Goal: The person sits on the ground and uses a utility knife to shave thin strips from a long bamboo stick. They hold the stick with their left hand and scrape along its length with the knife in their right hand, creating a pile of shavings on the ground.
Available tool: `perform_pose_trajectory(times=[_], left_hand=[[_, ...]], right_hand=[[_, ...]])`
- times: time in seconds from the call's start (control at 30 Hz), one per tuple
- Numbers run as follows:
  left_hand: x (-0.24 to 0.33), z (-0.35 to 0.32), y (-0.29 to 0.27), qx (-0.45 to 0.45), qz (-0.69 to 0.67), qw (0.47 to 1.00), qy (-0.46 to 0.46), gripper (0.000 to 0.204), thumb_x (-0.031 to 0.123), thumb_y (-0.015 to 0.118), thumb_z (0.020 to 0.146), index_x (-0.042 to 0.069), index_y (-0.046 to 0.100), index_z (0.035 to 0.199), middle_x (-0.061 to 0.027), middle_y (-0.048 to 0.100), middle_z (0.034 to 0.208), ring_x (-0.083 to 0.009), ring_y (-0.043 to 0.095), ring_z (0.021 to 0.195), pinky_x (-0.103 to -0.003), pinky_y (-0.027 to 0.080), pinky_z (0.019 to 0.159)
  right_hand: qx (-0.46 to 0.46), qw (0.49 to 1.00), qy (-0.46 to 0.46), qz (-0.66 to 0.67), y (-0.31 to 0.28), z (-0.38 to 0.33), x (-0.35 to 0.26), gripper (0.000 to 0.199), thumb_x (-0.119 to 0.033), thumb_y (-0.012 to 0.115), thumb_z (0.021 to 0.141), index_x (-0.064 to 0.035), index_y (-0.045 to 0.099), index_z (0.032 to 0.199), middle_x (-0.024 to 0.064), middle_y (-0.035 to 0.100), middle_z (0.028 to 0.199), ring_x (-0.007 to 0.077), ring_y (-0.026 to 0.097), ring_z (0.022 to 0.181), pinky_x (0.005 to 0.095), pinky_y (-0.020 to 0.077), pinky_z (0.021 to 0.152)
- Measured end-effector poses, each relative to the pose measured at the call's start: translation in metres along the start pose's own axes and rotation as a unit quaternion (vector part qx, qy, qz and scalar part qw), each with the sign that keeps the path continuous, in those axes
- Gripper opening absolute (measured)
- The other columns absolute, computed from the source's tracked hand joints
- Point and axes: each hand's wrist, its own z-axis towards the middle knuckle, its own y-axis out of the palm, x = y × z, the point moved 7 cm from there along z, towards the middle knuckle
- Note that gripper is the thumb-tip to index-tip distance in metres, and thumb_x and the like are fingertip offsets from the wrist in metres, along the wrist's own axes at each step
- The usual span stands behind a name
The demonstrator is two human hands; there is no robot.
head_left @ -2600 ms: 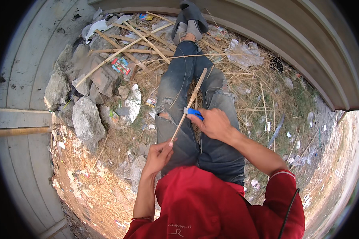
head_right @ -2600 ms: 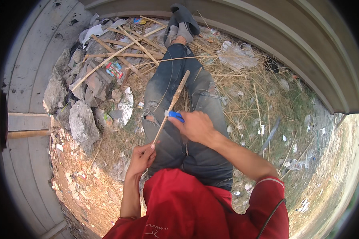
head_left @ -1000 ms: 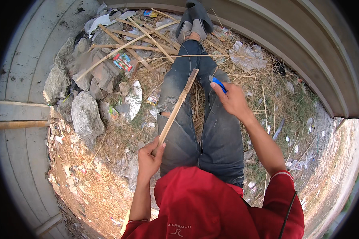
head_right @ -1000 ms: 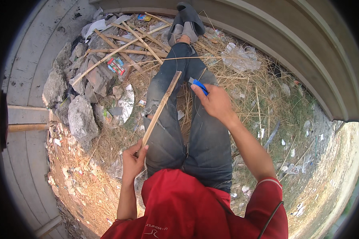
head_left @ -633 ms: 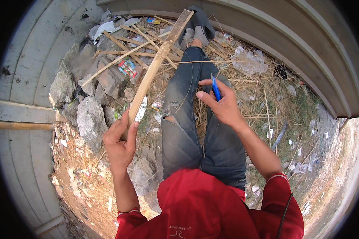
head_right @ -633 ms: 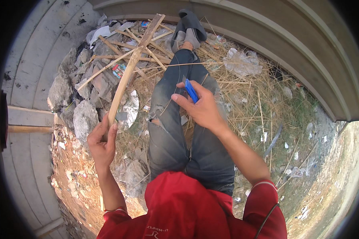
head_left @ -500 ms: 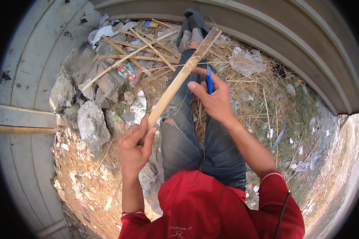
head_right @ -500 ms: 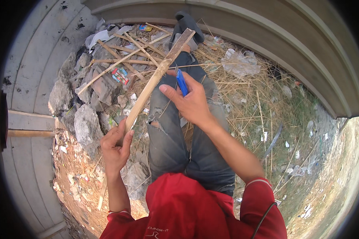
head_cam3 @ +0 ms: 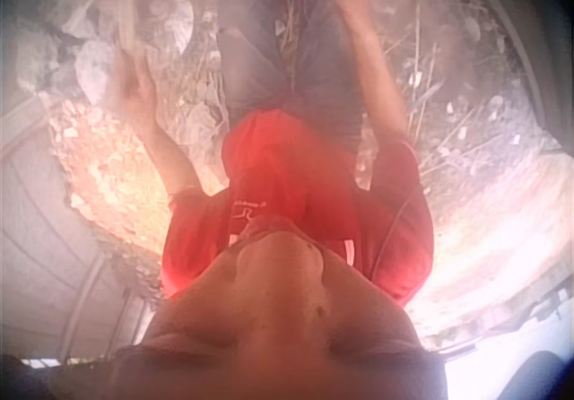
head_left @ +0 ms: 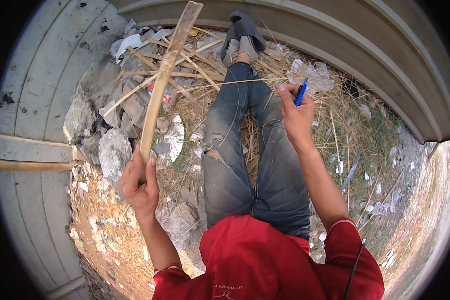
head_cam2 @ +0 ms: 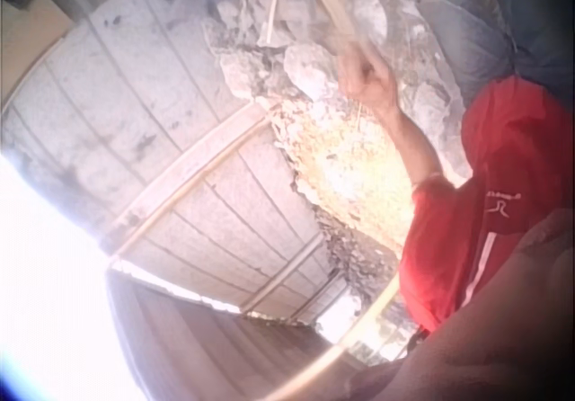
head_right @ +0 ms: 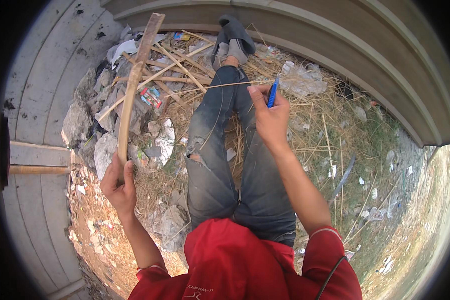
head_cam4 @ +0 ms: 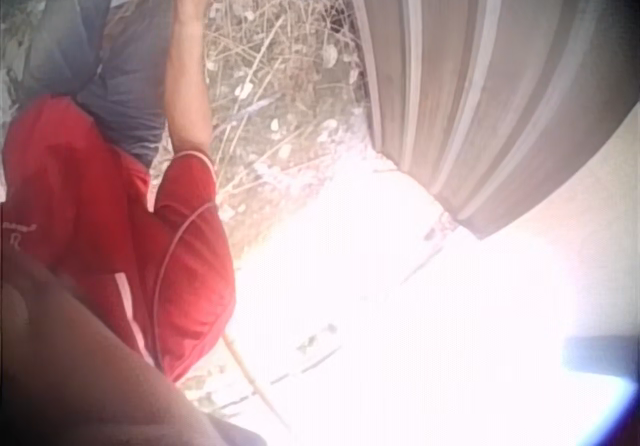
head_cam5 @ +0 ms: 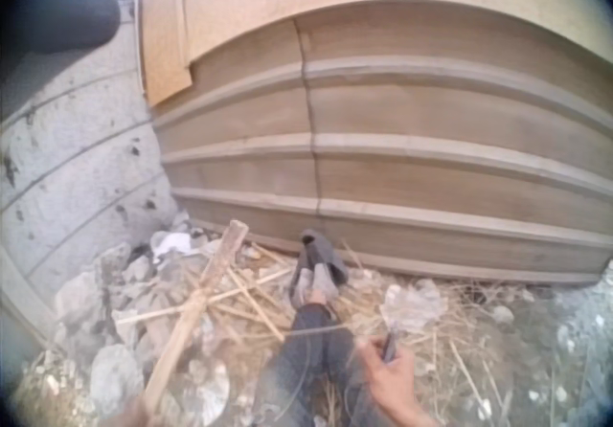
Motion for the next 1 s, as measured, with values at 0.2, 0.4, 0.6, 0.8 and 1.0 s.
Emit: perform_pose_trajectory(times=[0.2,0.4,0.6,0.8,1.0], left_hand=[[-0.008,0.034,-0.159,0.403,-0.072,0.91,-0.071,0.043,0.009,0.07,0.1,-0.005,0.06,0.14,-0.0073,0.067,0.085,-0.004,0.045,0.054,-0.02,0.031,0.045],[0.054,0.027,-0.229,0.574,-0.056,0.81,0.105,0.02,0.016,0.071,0.096,-0.002,0.064,0.1,-0.0068,0.058,0.076,-0.0142,0.043,0.049,-0.03,0.037,0.05],[0.047,0.007,-0.215,0.576,-0.335,0.735,0.13,0.023,0.029,0.065,0.1,0.011,0.056,0.09,-0.0006,0.052,0.079,-0.02,0.047,0.065,-0.038,0.043,0.071],[0.037,0.01,-0.056,0.374,-0.611,0.698,-0.004,0.036,0.046,0.046,0.107,0.013,0.058,0.111,-0.0075,0.064,0.107,-0.0259,0.06,0.111,-0.05,0.05,0.108],[0.061,-0.052,0.108,0.17,-0.599,0.763,-0.172,0.065,0.061,0.031,0.107,0.006,0.043,0.139,-0.02,0.053,0.14,-0.0319,0.055,0.131,-0.051,0.048,0.112]], right_hand=[[-0.1,0.994,0.047,-0.02,0.009,-0.013,0.011,0.014,-0.009,0.073,0.094,-0.0008,0.074,0.105,-0.0118,0.041,0.062,-0.0004,0.033,0.057,0.0231,0.0247,0.053],[-0.235,0.967,0.099,-0.008,0.049,-0.083,0.033,0.013,-0.013,0.075,0.093,-0.0017,0.075,0.1,-0.0104,0.044,0.063,0.0007,0.036,0.058,0.0239,0.0279,0.054],[-0.369,0.924,0.102,-0.019,0.098,-0.141,0.028,0.017,-0.02,0.075,0.095,-0.0049,0.076,0.104,-0.0075,0.051,0.066,0.0029,0.041,0.062,0.0253,0.0331,0.056],[-0.339,0.919,0.159,0.121,0.124,-0.146,0.009,0.039,-0.029,0.071,0.1,-0.0026,0.065,0.128,-0.0016,0.066,0.082,0.0031,0.047,0.06,0.0245,0.0363,0.054],[-0.137,0.894,0.312,0.29,0.101,-0.114,0.028,0.028,-0.024,0.073,0.098,-0.0056,0.061,0.116,0.0052,0.07,0.09,0.0029,0.05,0.056,0.0211,0.0331,0.046]])
